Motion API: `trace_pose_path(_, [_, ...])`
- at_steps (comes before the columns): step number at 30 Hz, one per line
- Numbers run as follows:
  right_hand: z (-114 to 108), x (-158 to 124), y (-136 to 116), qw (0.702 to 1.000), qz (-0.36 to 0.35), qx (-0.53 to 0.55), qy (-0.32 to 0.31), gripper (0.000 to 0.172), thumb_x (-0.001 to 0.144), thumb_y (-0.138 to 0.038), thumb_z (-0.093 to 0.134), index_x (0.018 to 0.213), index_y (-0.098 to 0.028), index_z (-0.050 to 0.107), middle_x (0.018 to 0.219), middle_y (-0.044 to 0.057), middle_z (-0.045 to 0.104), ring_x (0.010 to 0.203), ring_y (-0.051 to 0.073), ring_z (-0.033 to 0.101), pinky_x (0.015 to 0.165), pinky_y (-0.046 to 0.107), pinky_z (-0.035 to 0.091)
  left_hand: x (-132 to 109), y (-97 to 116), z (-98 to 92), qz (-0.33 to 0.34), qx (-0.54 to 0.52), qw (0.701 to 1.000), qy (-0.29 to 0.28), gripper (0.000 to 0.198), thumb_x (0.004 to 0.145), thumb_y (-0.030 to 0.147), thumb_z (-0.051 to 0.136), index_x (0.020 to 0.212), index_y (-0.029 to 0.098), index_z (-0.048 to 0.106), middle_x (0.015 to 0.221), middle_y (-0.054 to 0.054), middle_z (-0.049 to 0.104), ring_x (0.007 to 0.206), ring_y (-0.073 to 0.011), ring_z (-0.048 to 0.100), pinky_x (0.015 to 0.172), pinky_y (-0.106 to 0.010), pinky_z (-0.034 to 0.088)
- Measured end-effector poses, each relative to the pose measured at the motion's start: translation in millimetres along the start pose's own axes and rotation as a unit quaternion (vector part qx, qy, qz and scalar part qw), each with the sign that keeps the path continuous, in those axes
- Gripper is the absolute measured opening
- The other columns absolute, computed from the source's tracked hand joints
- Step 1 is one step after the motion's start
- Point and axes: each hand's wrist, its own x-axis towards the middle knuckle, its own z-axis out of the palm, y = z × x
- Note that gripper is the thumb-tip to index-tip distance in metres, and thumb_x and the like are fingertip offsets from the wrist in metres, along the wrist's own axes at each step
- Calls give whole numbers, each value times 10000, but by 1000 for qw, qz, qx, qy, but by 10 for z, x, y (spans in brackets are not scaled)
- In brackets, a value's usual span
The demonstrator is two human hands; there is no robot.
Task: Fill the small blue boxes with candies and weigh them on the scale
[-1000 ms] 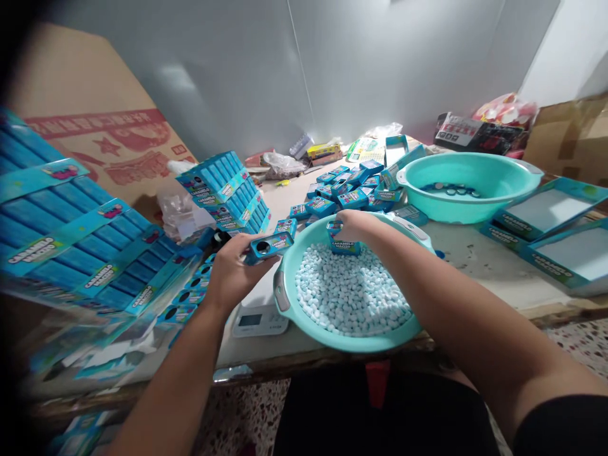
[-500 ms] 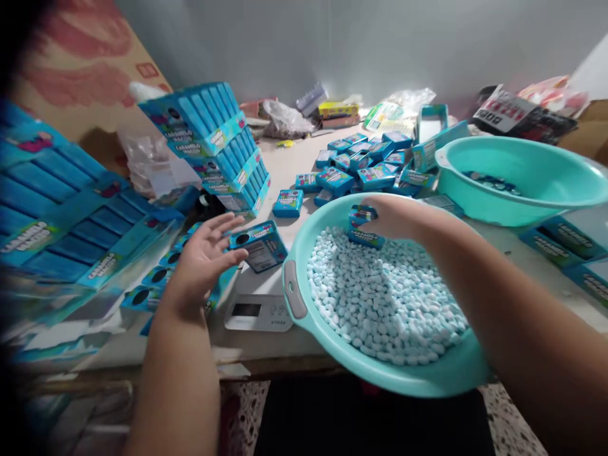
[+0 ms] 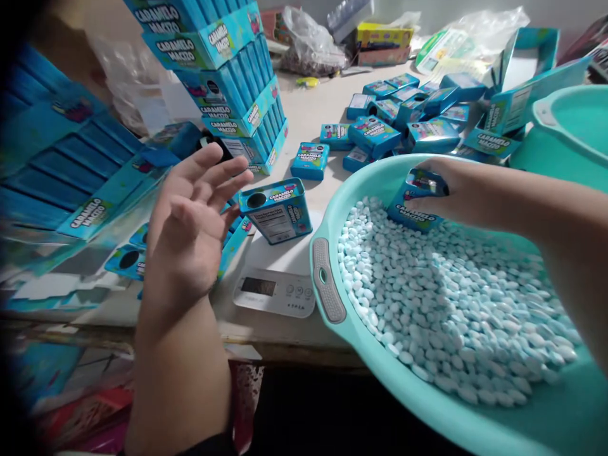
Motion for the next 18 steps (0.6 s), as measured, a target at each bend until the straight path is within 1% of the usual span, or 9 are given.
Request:
trace_pose_path(2, [-25,-27,-43,1000,6,-11,19,545,844,-521,650,1251,-162,599,943,125,704,766,198,627,674,367,473,-3,10,-10,-15,4,1000,5,710,813,799,510,1351,336,534,1433,-53,569,1380,-328,488,1108,-482,445])
trace_pose_path(4, [-52,-80,-142,994,-22,-22,101,678,862,-644,553,1315,-141,586,1106,174,678,989,264,639,765,423,476,-6,18,-21,-17,-10,1000,8,679,815,777,540,1337,343,551,1433,-37,569,1388,-310,480,1120,-473,436])
trace_pose_path(5, [-65,-117,-220,988,-53,-24,145,710,875,-685,492,1325,-145,588,1201,182,648,1127,294,600,838,456,466,-8,23,-26,-14,-17,1000,11,653,826,756,551,1331,343,560,1430,-32,571,1387,-304,482,1121,-468,437])
trace_pose_path(7, [-86,-207,-425,971,-130,-13,202,648,912,-679,404,1277,-194,630,1287,150,612,1294,309,503,973,506,419,-12,31,-33,-5,-14,1000,21,597,864,720,534,1325,343,572,1421,-28,578,1378,-301,493,1108,-465,451])
trace_pose_path(9, [-85,-304,-647,964,-209,17,162,473,949,-556,384,1169,-265,685,1240,105,631,1271,292,526,1035,523,415,-13,31,-36,0,-2,999,32,561,896,697,501,1325,343,574,1417,-26,583,1369,-299,503,1098,-467,459])
trace_pose_path(12, [-29,-413,-870,961,-265,60,41,335,920,-391,414,1079,-329,703,1181,95,644,1137,307,599,987,539,490,-6,5,-32,5,-1,999,41,551,908,680,499,1318,322,582,1397,-39,598,1352,-293,518,1095,-471,459])
trace_pose_path(15, [74,-445,-892,956,-274,82,-64,298,892,-363,465,1110,-330,665,1211,94,637,1131,330,606,951,542,517,-2,-35,-27,1,0,999,35,541,904,681,507,1301,324,594,1378,-35,611,1342,-285,528,1107,-466,445])
trace_pose_path(16, [108,-442,-869,954,-273,87,-89,299,894,-378,483,1139,-326,647,1230,92,632,1139,332,605,951,539,516,-3,-48,-26,-2,5,999,36,542,900,688,506,1299,331,595,1378,-30,612,1341,-286,529,1109,-467,443])
trace_pose_path(18, [162,-427,-813,952,-268,93,-113,321,895,-401,524,1194,-324,611,1259,85,622,1125,322,614,937,520,516,-3,-70,-23,-7,20,999,46,549,898,703,492,1286,331,607,1379,-30,613,1346,-297,527,1108,-479,442])
